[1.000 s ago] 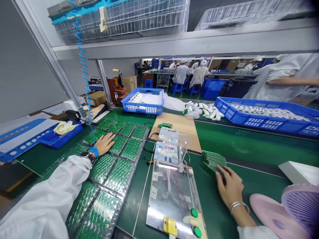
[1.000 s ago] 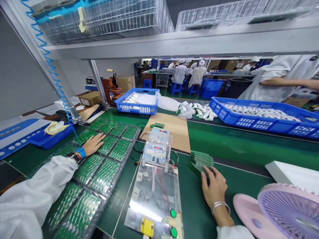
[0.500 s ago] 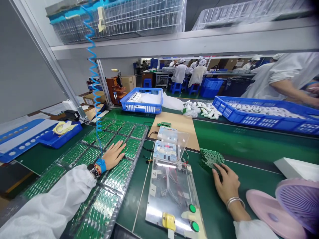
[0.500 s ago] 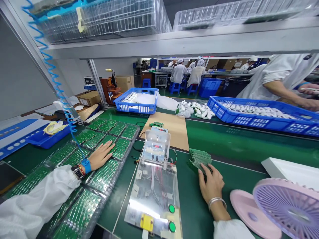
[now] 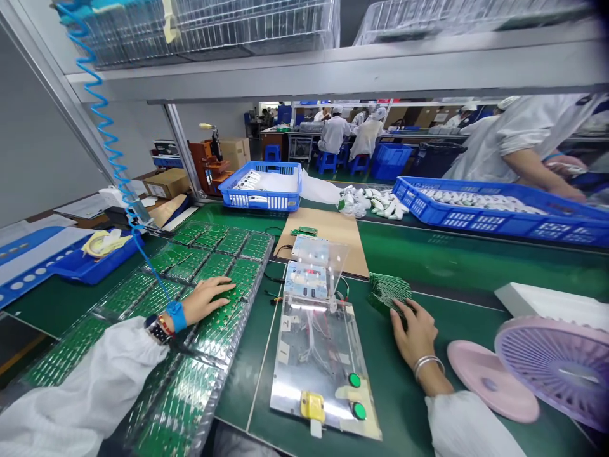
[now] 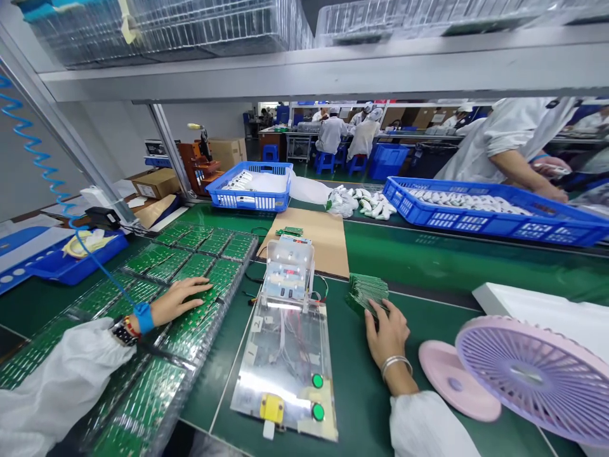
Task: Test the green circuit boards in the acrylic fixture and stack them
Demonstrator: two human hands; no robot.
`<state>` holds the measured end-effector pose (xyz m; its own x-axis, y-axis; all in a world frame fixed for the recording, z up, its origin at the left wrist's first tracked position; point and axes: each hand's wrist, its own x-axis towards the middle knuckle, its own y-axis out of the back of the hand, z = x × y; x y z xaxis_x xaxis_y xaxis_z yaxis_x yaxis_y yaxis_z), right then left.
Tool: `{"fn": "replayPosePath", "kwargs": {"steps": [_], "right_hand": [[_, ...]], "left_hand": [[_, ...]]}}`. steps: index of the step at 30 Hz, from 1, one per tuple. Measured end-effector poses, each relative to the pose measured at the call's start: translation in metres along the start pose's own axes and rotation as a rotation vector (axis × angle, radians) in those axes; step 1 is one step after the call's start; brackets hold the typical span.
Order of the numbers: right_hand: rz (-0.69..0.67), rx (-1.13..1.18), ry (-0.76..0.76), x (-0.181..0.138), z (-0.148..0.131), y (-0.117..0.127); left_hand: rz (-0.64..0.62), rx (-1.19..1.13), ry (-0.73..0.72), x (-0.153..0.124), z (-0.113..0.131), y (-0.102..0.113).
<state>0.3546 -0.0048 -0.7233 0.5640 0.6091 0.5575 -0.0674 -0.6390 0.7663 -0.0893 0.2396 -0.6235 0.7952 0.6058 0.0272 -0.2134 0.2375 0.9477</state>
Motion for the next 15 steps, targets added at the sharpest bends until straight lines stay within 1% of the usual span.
{"fn": "replayPosePath", "kwargs": {"steps": [3, 6, 10, 15], "right_hand": [[-0.005, 0.004, 0.001, 0.0, 0.003, -0.002], [-0.02, 0.005, 0.008, 0.0, 0.006, -0.003], [-0.007, 0.009, -0.001, 0.0, 0.003, -0.001], [0.021, 0.027, 0.001, -0.002, -0.005, 0.005]], "left_hand": [[-0.009, -0.035, -0.01, 0.006, -0.009, 0.005], [-0.036, -0.096, 0.03, 0.014, -0.012, 0.006], [-0.103, -0.187, 0.072, 0.022, -0.007, 0.013], [-0.134, -0.21, 0.087, 0.026, 0.001, 0.022]]}}
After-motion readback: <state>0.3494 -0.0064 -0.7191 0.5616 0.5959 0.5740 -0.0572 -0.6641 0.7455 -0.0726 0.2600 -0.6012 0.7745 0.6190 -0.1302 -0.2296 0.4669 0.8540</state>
